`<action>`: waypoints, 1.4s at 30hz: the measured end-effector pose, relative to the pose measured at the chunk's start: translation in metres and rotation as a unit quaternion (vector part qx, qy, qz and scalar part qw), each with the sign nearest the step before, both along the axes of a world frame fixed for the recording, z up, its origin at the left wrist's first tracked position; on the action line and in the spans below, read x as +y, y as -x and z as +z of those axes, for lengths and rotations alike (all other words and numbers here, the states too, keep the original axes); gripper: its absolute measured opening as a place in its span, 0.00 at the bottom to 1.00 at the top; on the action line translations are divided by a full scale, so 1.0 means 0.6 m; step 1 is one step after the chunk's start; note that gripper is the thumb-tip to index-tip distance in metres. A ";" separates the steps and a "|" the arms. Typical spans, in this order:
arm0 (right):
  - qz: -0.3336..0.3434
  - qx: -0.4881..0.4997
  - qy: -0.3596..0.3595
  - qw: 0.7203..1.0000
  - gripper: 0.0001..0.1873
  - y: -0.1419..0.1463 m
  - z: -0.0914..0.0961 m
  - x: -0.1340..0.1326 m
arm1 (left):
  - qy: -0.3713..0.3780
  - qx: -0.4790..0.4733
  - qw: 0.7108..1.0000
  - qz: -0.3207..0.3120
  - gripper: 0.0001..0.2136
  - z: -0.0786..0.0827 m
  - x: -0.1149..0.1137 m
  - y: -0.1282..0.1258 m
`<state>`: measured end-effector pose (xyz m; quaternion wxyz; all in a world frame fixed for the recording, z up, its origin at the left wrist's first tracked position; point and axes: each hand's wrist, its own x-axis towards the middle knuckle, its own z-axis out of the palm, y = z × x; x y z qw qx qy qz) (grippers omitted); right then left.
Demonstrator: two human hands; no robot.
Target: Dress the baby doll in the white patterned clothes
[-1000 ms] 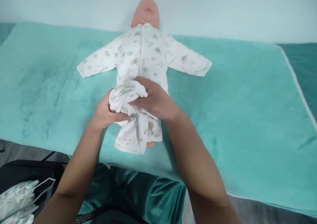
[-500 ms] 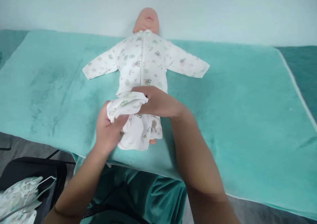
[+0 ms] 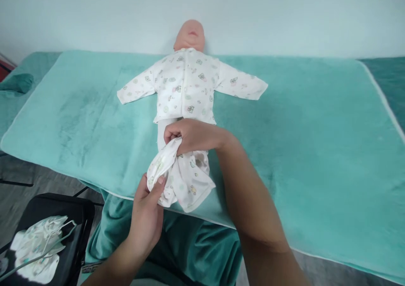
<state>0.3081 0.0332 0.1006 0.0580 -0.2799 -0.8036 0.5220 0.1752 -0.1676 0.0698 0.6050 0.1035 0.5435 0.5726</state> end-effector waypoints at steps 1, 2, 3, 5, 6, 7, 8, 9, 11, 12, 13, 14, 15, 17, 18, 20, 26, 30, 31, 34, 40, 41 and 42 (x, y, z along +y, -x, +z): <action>0.009 -0.006 -0.001 1.000 0.09 0.001 0.000 -0.001 | 0.007 -0.009 1.000 -0.001 0.15 -0.003 -0.004 -0.005; 0.017 -0.013 -0.001 1.000 0.08 0.002 0.000 -0.001 | 0.012 -0.017 1.000 -0.001 0.16 -0.007 -0.008 -0.009; 0.023 -0.023 -0.003 0.999 0.08 0.003 0.001 -0.002 | 0.017 -0.021 1.000 0.000 0.17 -0.013 -0.012 -0.011; 0.034 -0.046 -0.011 0.998 0.09 0.006 0.002 -0.004 | 0.026 -0.015 1.000 0.003 0.18 -0.026 -0.016 -0.010; 0.037 -0.056 -0.017 0.998 0.09 0.007 0.002 -0.005 | 0.029 -0.002 1.000 0.006 0.18 -0.032 -0.018 -0.007; 0.039 -0.063 -0.023 0.997 0.10 0.009 0.002 -0.006 | 0.029 0.018 0.999 0.008 0.18 -0.038 -0.018 -0.003; 0.040 -0.067 -0.028 0.997 0.11 0.009 0.001 -0.006 | 0.029 0.042 0.999 0.008 0.17 -0.042 -0.019 0.003; 0.039 -0.070 -0.034 0.996 0.11 0.010 0.001 -0.007 | 0.027 0.069 0.997 0.006 0.16 -0.045 -0.019 0.010; 0.035 -0.071 -0.044 0.996 0.11 0.011 0.000 -0.009 | 0.027 0.122 0.992 -0.009 0.15 -0.045 -0.020 0.026; 0.033 -0.073 -0.049 0.996 0.12 0.011 0.000 -0.010 | 0.029 0.144 0.989 -0.021 0.16 -0.042 -0.020 0.034; 0.031 -0.075 -0.054 0.995 0.11 0.012 0.000 -0.011 | 0.031 0.161 0.986 -0.035 0.16 -0.038 -0.020 0.041; 0.028 -0.077 -0.060 0.995 0.11 0.012 0.000 -0.012 | 0.032 0.172 0.983 -0.048 0.17 -0.033 -0.020 0.047; 0.027 -0.078 -0.066 0.994 0.11 0.013 0.000 -0.013 | 0.033 0.178 0.982 -0.058 0.17 -0.028 -0.021 0.051; 0.025 -0.080 -0.080 0.993 0.10 0.014 0.000 -0.016 | 0.033 0.172 0.982 -0.070 0.16 -0.020 -0.019 0.057; 0.025 -0.082 -0.086 0.993 0.09 0.015 0.000 -0.017 | 0.034 0.161 0.984 -0.070 0.16 -0.017 -0.018 0.058; 0.028 -0.086 -0.091 0.992 0.07 0.015 0.001 -0.018 | 0.035 0.129 0.989 -0.058 0.15 -0.013 -0.012 0.057; 0.042 -0.074 -0.060 0.995 0.10 0.010 0.003 -0.014 | -0.019 -0.048 0.997 -0.052 0.20 -0.022 0.024 0.051; 0.029 -0.059 -0.049 0.997 0.14 0.009 0.006 -0.013 | -0.052 -0.134 0.989 -0.038 0.24 -0.041 0.042 0.042; 0.027 -0.056 -0.049 0.997 0.15 0.009 0.006 -0.013 | -0.053 -0.144 0.987 -0.039 0.24 -0.047 0.044 0.039; 0.022 -0.049 -0.045 0.998 0.14 0.008 0.006 -0.012 | -0.061 -0.132 0.988 -0.055 0.25 -0.060 0.047 0.041; 0.012 -0.032 -0.042 0.999 0.15 0.003 -0.006 -0.003 | -0.112 0.181 0.966 -0.144 0.17 -0.054 0.068 0.098; 0.007 -0.028 -0.051 0.998 0.16 0.003 -0.008 -0.002 | -0.122 0.257 0.946 -0.155 0.16 -0.053 0.074 0.109; 0.004 -0.027 -0.061 0.998 0.17 0.004 -0.009 -0.002 | -0.132 0.323 0.923 -0.163 0.16 -0.052 0.080 0.117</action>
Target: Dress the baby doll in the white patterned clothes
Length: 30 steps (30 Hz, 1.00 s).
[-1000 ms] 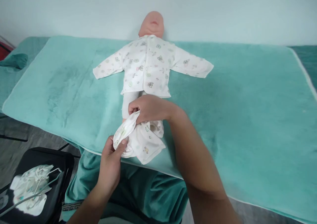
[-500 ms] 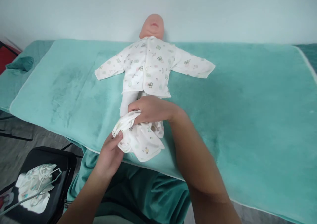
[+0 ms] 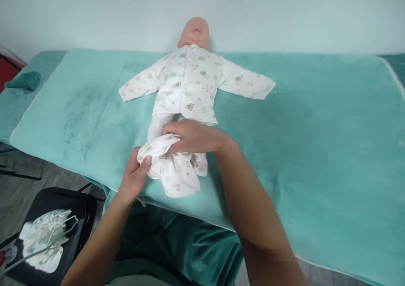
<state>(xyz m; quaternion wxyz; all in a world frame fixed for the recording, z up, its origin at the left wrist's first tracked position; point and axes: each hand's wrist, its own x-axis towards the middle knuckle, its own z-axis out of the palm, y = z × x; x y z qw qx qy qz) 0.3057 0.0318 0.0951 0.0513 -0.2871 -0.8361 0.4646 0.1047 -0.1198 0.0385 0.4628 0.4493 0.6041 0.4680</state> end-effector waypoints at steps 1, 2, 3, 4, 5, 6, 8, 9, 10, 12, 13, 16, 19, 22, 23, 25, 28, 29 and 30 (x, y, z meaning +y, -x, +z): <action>-0.001 -0.003 -0.009 1.000 0.18 0.001 -0.001 -0.001 | -0.021 0.053 0.998 -0.005 0.16 -0.001 0.006 0.007; -0.002 -0.007 -0.015 1.000 0.19 0.002 0.000 -0.002 | -0.042 0.089 0.995 -0.009 0.16 -0.004 0.012 0.012; -0.001 -0.012 -0.020 1.000 0.20 0.004 0.000 -0.003 | -0.066 0.112 0.991 -0.011 0.16 -0.007 0.019 0.015; 0.000 -0.018 -0.024 1.000 0.21 0.006 0.001 -0.004 | -0.092 0.129 0.987 -0.012 0.16 -0.012 0.025 0.016; 0.000 -0.022 -0.029 0.999 0.22 0.008 0.002 -0.006 | -0.120 0.144 0.982 -0.009 0.15 -0.016 0.032 0.017; 0.000 -0.025 -0.032 0.999 0.22 0.009 0.003 -0.007 | -0.148 0.161 0.976 -0.005 0.15 -0.020 0.040 0.018; -0.004 -0.031 -0.037 0.999 0.20 0.012 0.005 -0.009 | -0.193 0.196 0.961 0.003 0.14 -0.024 0.059 0.020; -0.011 -0.033 -0.040 0.999 0.19 0.013 0.006 -0.010 | -0.208 0.210 0.955 0.002 0.13 -0.024 0.070 0.022; -0.022 -0.034 -0.044 0.998 0.18 0.014 0.007 -0.011 | -0.215 0.220 0.951 -0.002 0.13 -0.023 0.081 0.024; -0.052 -0.033 -0.060 0.996 0.15 0.016 0.007 -0.013 | -0.219 0.232 0.948 -0.013 0.14 -0.020 0.105 0.032; -0.067 -0.028 -0.068 0.995 0.15 0.017 0.007 -0.014 | -0.219 0.240 0.945 -0.024 0.15 -0.019 0.117 0.037; -0.090 -0.003 -0.088 0.992 0.12 0.019 0.002 -0.017 | -0.203 0.284 0.934 -0.070 0.18 -0.020 0.143 0.048; -0.102 0.009 -0.111 0.988 0.13 0.021 -0.006 -0.016 | -0.165 0.312 0.933 -0.071 0.20 -0.029 0.146 0.052; -0.122 0.017 -0.125 0.985 0.13 0.024 -0.012 -0.015 | -0.131 0.286 0.949 0.001 0.19 -0.040 0.122 0.050; -0.129 0.022 -0.126 0.983 0.12 0.025 -0.013 -0.015 | -0.126 0.268 0.955 0.029 0.18 -0.043 0.109 0.051; -0.146 0.031 -0.130 0.980 0.10 0.027 -0.013 -0.016 | -0.119 0.229 0.964 0.062 0.16 -0.045 0.083 0.055; -0.174 0.035 -0.135 0.975 0.08 0.030 -0.013 -0.018 | -0.113 0.226 0.967 -0.018 0.14 -0.039 0.050 0.066; -0.182 0.036 -0.133 0.974 0.08 0.031 -0.013 -0.018 | -0.119 0.241 0.961 -0.067 0.15 -0.036 0.044 0.069; -0.189 0.036 -0.130 0.973 0.07 0.032 -0.013 -0.019 | -0.128 0.259 0.951 -0.111 0.16 -0.033 0.040 0.071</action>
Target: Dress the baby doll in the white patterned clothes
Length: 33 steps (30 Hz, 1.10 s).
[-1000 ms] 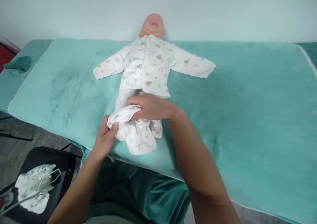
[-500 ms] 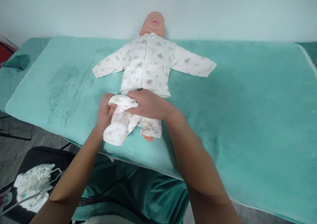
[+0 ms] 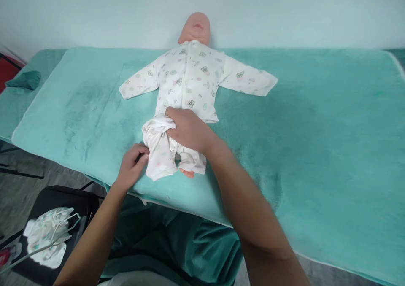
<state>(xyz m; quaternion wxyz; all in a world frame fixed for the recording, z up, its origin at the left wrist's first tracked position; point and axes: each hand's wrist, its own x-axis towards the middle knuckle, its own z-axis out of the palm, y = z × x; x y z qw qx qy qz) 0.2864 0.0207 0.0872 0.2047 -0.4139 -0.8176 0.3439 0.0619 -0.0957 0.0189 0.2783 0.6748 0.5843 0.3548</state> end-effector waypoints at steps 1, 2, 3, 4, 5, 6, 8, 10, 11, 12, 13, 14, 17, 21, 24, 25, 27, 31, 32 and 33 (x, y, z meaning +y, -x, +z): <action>-0.005 0.002 0.005 1.000 0.07 0.001 0.000 0.000 | -0.005 0.022 0.999 -0.030 0.16 0.003 -0.002 0.001; -0.008 0.003 0.011 1.000 0.06 0.001 0.000 0.000 | -0.009 0.040 0.998 -0.044 0.17 0.006 -0.002 0.001; -0.010 0.004 0.017 1.000 0.06 0.001 0.000 0.000 | -0.011 0.053 0.997 -0.048 0.17 0.008 -0.001 0.001; -0.010 0.005 0.021 1.000 0.06 0.001 0.000 0.000 | -0.008 0.062 0.997 -0.049 0.17 0.010 0.001 -0.001; -0.009 0.005 0.023 1.000 0.06 0.001 0.000 0.000 | -0.003 0.068 0.996 -0.050 0.16 0.011 0.002 -0.004; -0.006 0.005 0.024 1.000 0.06 0.001 0.001 0.001 | 0.000 0.072 0.996 -0.052 0.16 0.012 0.003 -0.006; 0.001 0.006 0.021 1.000 0.07 0.000 0.001 0.002 | -0.003 0.073 0.996 -0.055 0.14 0.013 0.004 -0.010; 0.007 0.008 0.020 1.000 0.07 -0.001 0.001 0.003 | -0.013 0.066 0.997 -0.044 0.13 0.012 0.005 -0.013; 0.009 0.010 0.021 1.000 0.07 -0.001 0.001 0.003 | -0.018 0.062 0.997 -0.032 0.13 0.011 0.007 -0.013; 0.010 0.012 0.021 1.000 0.07 -0.002 0.001 0.002 | -0.024 0.059 0.998 -0.017 0.12 0.010 0.010 -0.013; 0.012 0.014 0.021 1.000 0.07 -0.002 0.001 0.002 | -0.031 0.060 0.998 -0.002 0.12 0.008 0.015 -0.012; 0.014 0.016 0.019 1.000 0.07 -0.003 0.001 0.001 | -0.041 0.065 0.997 0.013 0.12 0.006 0.021 -0.013; 0.039 0.020 0.005 0.999 0.05 -0.006 0.002 0.000 | -0.078 0.093 0.991 0.055 0.12 0.001 0.047 -0.018; 0.073 0.043 -0.038 0.996 0.03 -0.007 -0.005 0.002 | -0.097 0.125 0.977 0.144 0.12 -0.002 0.081 -0.035; 0.061 0.059 -0.054 0.995 0.09 -0.004 -0.013 0.001 | -0.086 0.142 0.970 0.178 0.11 -0.003 0.093 -0.045; 0.051 0.058 -0.054 0.996 0.11 -0.002 -0.015 0.000 | -0.079 0.142 0.970 0.181 0.11 -0.002 0.094 -0.046; 0.025 0.058 -0.048 0.997 0.13 0.002 -0.016 -0.002 | -0.054 0.121 0.976 0.174 0.11 0.000 0.088 -0.045; 0.008 0.079 -0.026 0.996 0.14 0.003 -0.015 -0.001 | -0.001 0.032 0.985 0.171 0.15 0.001 0.056 -0.036; 0.009 0.087 -0.019 0.996 0.14 0.002 -0.014 0.001 | 0.008 0.012 0.985 0.173 0.15 0.000 0.046 -0.034; 0.008 0.094 -0.011 0.995 0.14 0.001 -0.014 0.003 | 0.015 -0.005 0.985 0.174 0.15 -0.002 0.036 -0.032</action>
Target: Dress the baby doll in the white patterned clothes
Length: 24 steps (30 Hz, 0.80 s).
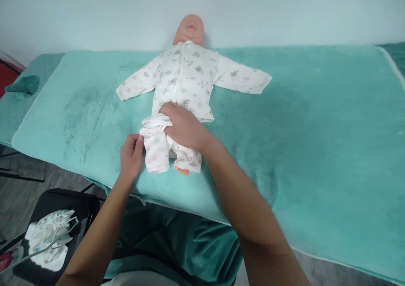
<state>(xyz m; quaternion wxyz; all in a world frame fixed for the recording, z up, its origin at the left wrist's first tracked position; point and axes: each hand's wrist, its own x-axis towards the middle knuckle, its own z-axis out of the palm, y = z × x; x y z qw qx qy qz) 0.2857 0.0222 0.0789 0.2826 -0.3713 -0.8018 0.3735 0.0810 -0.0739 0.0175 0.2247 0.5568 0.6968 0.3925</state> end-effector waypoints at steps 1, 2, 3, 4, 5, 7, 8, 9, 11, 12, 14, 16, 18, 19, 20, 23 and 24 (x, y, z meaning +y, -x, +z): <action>-0.002 0.007 0.009 1.000 0.14 -0.001 0.001 0.002 | 0.003 -0.016 1.000 0.001 0.14 -0.002 -0.009 0.002; -0.007 0.015 0.018 1.000 0.13 -0.002 0.001 0.003 | 0.007 -0.029 1.000 0.001 0.14 -0.003 -0.017 0.003; -0.011 0.022 0.027 0.999 0.12 -0.003 0.002 0.003 | 0.012 -0.036 0.999 -0.004 0.13 -0.003 -0.024 0.004; -0.015 0.031 0.034 0.999 0.12 -0.004 0.002 0.004 | 0.018 -0.035 0.999 -0.018 0.12 -0.002 -0.029 0.005; -0.019 0.039 0.041 0.998 0.12 -0.004 0.003 0.004 | 0.025 -0.023 0.999 -0.042 0.11 0.000 -0.033 0.005; -0.027 0.054 0.053 0.997 0.11 -0.004 0.004 0.002 | 0.033 0.022 0.993 -0.107 0.08 0.007 -0.036 0.005; -0.031 0.059 0.057 0.996 0.10 -0.004 0.004 0.002 | 0.032 0.047 0.989 -0.135 0.07 0.009 -0.036 0.006; -0.034 0.062 0.060 0.996 0.10 -0.003 0.005 0.001 | 0.029 0.066 0.986 -0.152 0.07 0.011 -0.036 0.006; -0.040 0.063 0.062 0.995 0.10 -0.002 0.006 0.000 | 0.016 0.082 0.983 -0.161 0.08 0.011 -0.035 0.008; -0.041 0.061 0.062 0.995 0.10 -0.002 0.007 -0.001 | 0.006 0.078 0.983 -0.166 0.08 0.010 -0.035 0.008; -0.039 0.056 0.059 0.996 0.10 -0.001 0.009 -0.001 | -0.021 0.058 0.981 -0.183 0.07 0.006 -0.036 0.010; -0.034 0.054 0.055 0.996 0.10 -0.002 0.009 -0.001 | -0.049 0.029 0.978 -0.202 0.08 0.003 -0.037 0.009; -0.025 0.058 0.051 0.997 0.09 -0.002 0.007 0.000 | -0.066 0.003 0.975 -0.210 0.08 0.004 -0.035 0.007; -0.020 0.061 0.049 0.997 0.09 -0.003 0.005 0.001 | -0.071 -0.005 0.975 -0.209 0.09 0.005 -0.033 0.007; -0.015 0.064 0.045 0.997 0.09 -0.003 0.003 0.002 | -0.076 -0.009 0.976 -0.203 0.09 0.006 -0.029 0.007; 0.004 0.072 0.036 0.997 0.10 -0.005 -0.003 0.004 | -0.085 -0.020 0.981 -0.173 0.10 0.007 -0.007 0.010; 0.011 0.073 0.032 0.997 0.10 -0.006 -0.004 0.004 | -0.087 -0.032 0.983 -0.161 0.09 0.006 0.003 0.012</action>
